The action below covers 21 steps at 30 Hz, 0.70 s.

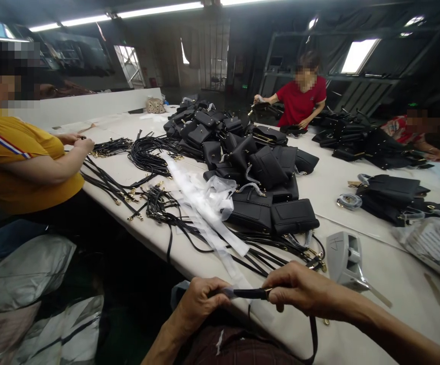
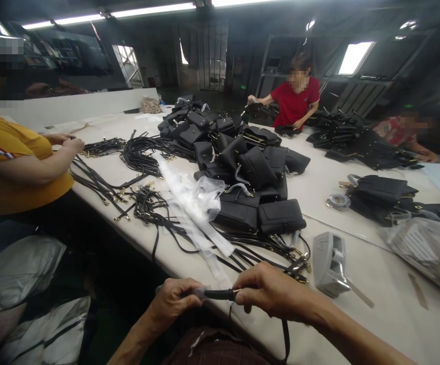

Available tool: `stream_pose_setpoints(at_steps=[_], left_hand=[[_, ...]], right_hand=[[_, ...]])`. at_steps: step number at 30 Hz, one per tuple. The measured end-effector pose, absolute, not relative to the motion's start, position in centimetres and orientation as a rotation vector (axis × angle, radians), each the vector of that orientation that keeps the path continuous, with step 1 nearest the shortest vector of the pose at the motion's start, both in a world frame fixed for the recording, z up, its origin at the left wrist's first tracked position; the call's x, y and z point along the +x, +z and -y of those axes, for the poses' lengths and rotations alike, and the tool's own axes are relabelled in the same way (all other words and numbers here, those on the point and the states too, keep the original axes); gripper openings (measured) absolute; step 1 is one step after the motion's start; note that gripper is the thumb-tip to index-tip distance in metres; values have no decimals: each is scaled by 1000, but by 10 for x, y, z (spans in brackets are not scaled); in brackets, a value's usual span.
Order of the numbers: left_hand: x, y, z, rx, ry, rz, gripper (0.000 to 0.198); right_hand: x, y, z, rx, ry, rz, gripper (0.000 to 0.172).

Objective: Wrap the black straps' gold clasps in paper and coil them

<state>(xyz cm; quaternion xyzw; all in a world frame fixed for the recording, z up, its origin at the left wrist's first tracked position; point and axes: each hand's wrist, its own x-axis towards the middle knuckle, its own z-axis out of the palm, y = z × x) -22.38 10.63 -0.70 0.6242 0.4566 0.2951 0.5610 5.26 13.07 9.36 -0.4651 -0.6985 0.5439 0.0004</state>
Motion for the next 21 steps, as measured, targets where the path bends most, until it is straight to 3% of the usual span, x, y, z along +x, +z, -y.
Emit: stream_pose_setpoints(at_steps=[5,8,11,17,21], left_hand=[[-212,9,-103,998,463,-954,21],[-201,10,-100,876,460,-894,20],[-191,9,-96,870,492,-904,18],[-182,4,-93,1432,704,-921,15],[-180,-13,-91,2030,1056,-812,25]], right_hand=[[36,94,-117,-1408,787,2749,22],[24,98,-112,-1374,619,2884,22],[21,102,-112,-1376,884,2772,21],[36,83,-120,-1450,2044,1805,14],[34,58,-122,-1542,2067,1501,15]])
